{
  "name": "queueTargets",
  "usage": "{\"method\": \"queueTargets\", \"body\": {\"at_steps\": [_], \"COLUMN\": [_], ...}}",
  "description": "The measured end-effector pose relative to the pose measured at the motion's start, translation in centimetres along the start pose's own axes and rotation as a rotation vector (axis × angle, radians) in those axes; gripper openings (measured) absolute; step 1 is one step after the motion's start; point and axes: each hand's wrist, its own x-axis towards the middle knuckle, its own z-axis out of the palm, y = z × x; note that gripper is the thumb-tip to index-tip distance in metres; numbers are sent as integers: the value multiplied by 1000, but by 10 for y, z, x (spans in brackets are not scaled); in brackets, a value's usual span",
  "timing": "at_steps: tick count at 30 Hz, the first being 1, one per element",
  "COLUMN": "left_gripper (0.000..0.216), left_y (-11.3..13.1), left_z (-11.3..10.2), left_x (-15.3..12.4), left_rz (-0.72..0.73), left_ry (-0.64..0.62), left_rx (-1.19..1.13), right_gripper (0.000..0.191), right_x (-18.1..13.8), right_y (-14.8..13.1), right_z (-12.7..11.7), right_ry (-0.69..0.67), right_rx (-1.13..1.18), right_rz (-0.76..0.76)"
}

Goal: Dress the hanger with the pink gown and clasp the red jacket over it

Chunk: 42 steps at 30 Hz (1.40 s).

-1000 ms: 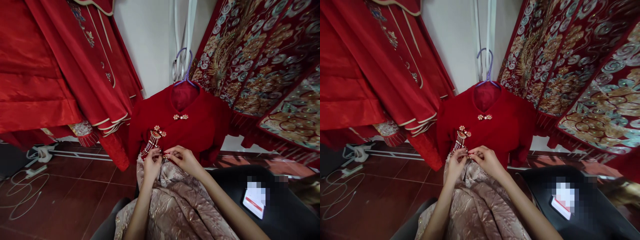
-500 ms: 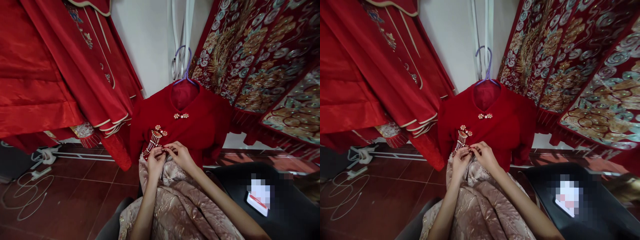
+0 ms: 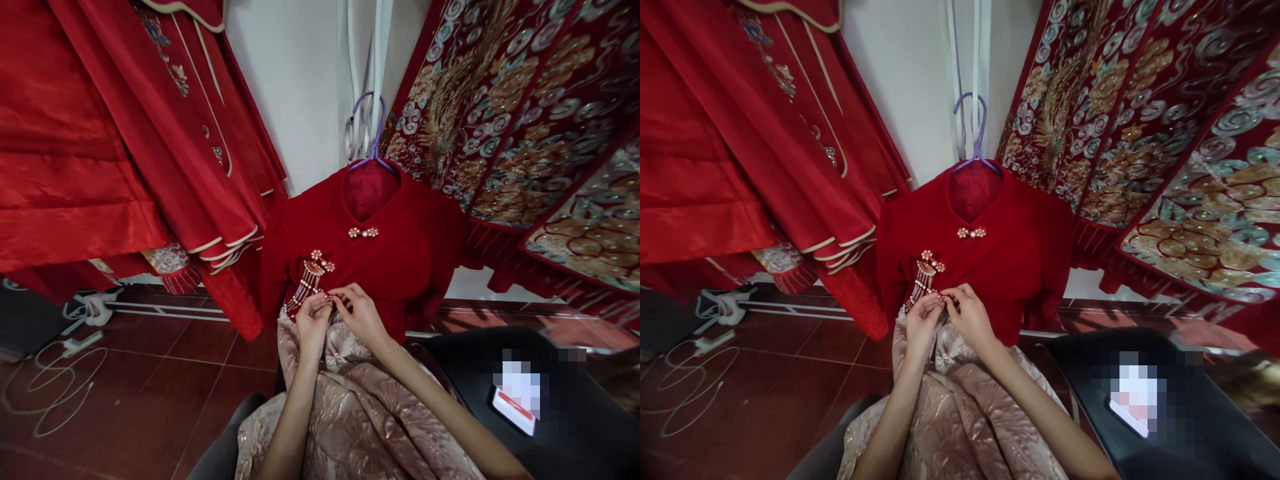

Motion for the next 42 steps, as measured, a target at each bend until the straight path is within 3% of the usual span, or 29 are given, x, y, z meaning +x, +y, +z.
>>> {"method": "queueTargets", "body": {"at_steps": [20,26,37,42], "left_gripper": [19,18,15,20], "left_y": [-4,-12,-10,-12], "left_z": [-10,-12,-18,-18], "left_x": [22,28,37,23], "left_rz": [55,57,85,116], "left_ry": [-106,-113,-212,-108], "left_rx": [174,184,282,198], "right_gripper": [13,10,12,15], "right_x": [5,8,9,-2], "right_y": [12,12,16,15], "right_z": [20,23,23,16], "right_ry": [147,133,124,141], "right_rx": [62,-15,68,143], "right_rz": [-34,-26,-50,-51]}}
